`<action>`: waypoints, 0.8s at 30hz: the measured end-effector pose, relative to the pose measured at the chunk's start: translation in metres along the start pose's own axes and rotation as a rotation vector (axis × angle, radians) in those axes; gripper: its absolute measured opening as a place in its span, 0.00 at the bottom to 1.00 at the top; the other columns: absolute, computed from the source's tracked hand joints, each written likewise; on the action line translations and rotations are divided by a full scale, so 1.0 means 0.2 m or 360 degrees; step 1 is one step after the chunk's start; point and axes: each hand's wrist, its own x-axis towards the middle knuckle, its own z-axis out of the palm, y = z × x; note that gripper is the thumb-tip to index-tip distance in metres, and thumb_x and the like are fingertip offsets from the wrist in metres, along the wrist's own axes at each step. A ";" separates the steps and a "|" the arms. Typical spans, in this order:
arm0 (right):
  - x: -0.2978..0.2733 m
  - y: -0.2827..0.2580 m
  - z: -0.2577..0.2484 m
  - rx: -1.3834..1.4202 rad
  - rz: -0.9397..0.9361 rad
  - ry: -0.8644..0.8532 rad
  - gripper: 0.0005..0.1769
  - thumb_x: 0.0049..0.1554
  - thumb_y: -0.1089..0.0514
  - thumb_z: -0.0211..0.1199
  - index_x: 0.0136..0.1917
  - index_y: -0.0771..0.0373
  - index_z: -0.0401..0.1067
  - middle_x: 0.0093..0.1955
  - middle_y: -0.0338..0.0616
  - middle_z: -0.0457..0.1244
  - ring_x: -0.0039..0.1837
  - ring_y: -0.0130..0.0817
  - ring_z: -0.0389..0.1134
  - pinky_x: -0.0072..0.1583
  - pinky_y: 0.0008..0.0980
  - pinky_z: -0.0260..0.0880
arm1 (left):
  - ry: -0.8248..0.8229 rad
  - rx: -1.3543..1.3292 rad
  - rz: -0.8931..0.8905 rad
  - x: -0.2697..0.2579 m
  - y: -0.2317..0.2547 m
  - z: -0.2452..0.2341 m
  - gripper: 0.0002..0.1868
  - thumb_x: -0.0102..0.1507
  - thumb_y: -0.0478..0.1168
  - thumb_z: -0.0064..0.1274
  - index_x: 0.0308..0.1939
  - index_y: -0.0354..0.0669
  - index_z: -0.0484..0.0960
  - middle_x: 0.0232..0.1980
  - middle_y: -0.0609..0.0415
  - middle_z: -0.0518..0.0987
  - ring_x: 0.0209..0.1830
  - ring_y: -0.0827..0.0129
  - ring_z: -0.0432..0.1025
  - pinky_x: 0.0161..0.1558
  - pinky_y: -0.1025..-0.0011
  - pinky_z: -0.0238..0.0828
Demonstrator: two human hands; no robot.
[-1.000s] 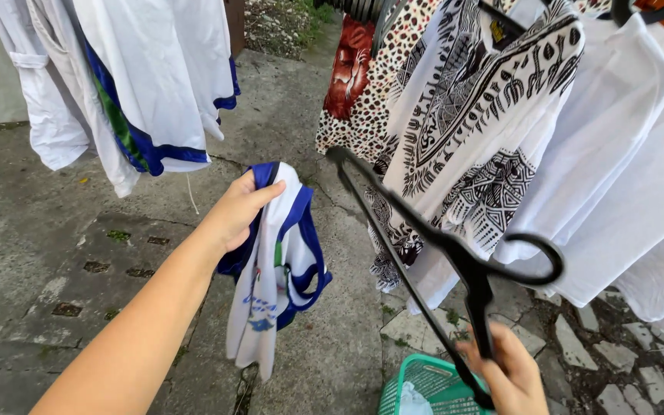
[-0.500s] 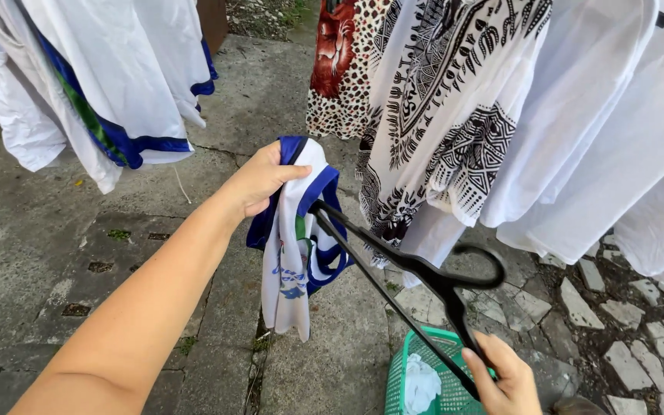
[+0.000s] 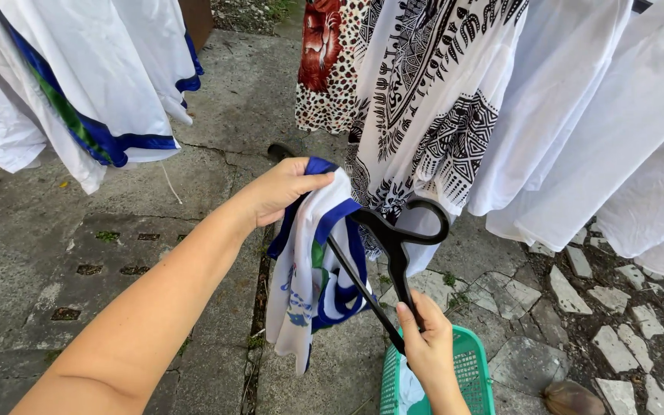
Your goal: Hanging white tank tops and a sports jersey on a clothesline using hangers.
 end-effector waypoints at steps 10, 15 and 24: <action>0.00 -0.07 -0.12 -0.0114 -0.0083 0.0127 0.14 0.62 0.57 0.59 0.58 0.63 0.77 0.46 0.37 0.69 0.50 0.30 0.68 0.51 0.32 0.67 | 0.0424 0.0949 0.0233 -0.13 0.04 -0.05 0.20 0.63 0.52 0.62 0.21 0.52 0.76 0.23 0.67 0.75 0.24 0.78 0.65 0.31 0.75 0.59; 0.02 -0.09 -0.19 -0.0242 -0.0163 0.0088 0.14 0.63 0.55 0.57 0.59 0.59 0.77 0.43 0.35 0.67 0.46 0.30 0.67 0.48 0.31 0.65 | 0.0577 0.1843 0.1089 -0.26 0.10 0.01 0.24 0.58 0.55 0.62 0.54 0.51 0.78 0.43 0.57 0.76 0.46 0.61 0.72 0.40 0.60 0.72; 0.08 -0.08 -0.28 -0.0407 -0.0437 0.0084 0.10 0.64 0.57 0.57 0.56 0.61 0.75 0.41 0.35 0.67 0.42 0.31 0.67 0.45 0.32 0.65 | 0.0002 0.2228 0.1804 -0.14 -0.04 0.05 0.14 0.66 0.56 0.56 0.37 0.52 0.80 0.34 0.64 0.79 0.34 0.64 0.73 0.36 0.65 0.63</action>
